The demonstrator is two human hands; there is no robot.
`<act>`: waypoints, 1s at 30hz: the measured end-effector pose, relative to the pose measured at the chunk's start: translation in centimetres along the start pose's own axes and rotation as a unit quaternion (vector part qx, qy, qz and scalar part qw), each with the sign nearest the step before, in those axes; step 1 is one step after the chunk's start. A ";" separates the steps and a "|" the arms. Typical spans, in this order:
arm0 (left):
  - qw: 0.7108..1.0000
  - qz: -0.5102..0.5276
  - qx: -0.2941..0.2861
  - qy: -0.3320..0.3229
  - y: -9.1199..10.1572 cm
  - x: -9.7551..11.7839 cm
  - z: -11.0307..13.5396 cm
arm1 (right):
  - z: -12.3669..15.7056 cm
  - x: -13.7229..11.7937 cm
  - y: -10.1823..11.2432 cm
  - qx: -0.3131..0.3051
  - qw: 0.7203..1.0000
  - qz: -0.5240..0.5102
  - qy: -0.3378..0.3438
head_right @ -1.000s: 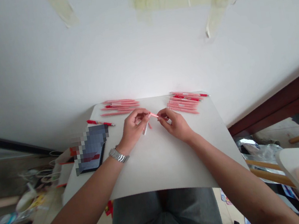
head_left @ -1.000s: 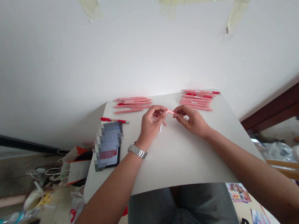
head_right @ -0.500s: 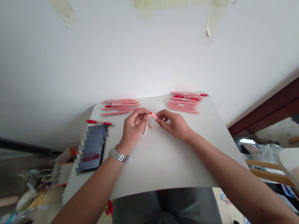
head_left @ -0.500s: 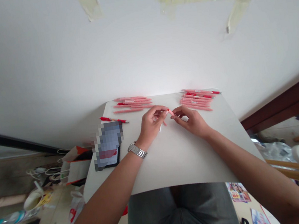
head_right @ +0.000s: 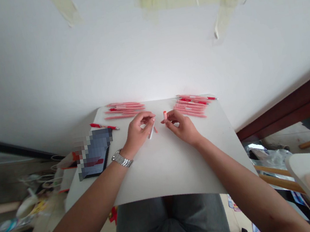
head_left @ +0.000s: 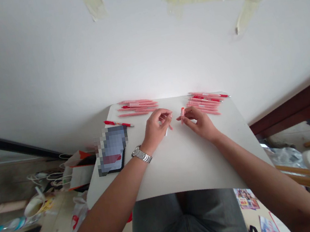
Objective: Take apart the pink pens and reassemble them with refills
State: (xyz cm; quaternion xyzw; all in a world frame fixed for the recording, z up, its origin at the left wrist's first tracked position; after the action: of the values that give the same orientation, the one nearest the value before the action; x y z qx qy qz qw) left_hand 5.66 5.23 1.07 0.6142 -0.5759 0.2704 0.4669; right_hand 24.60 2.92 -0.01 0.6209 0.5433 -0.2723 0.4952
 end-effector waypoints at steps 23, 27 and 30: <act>0.942 -0.296 -0.113 -0.114 0.3 1.5 0.1 | -0.1 0.2 0.4 0.027 0.999 0.023 0.003; 0.928 -0.334 -0.115 -0.120 0.3 1.2 0.2 | 0.0 0.2 0.4 0.028 0.999 0.033 0.007; 0.923 -0.345 -0.123 -0.122 0.2 1.0 0.3 | 0.1 0.3 0.4 0.029 0.999 0.041 0.007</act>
State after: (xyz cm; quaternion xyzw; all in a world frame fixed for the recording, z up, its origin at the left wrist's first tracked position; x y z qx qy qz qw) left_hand 5.60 4.53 1.91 0.7407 -0.4097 -0.0570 0.5294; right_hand 25.11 3.03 -0.17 0.6588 0.5126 -0.2632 0.4837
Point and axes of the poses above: each hand's wrist, its own z-axis away from the middle knuckle, its own y-axis out of the back of the hand, x = y × z, the point moved 6 cm from there along -z, towards the middle knuckle, and after that the axes turned 1 degree about y, right-handed, at the moved point
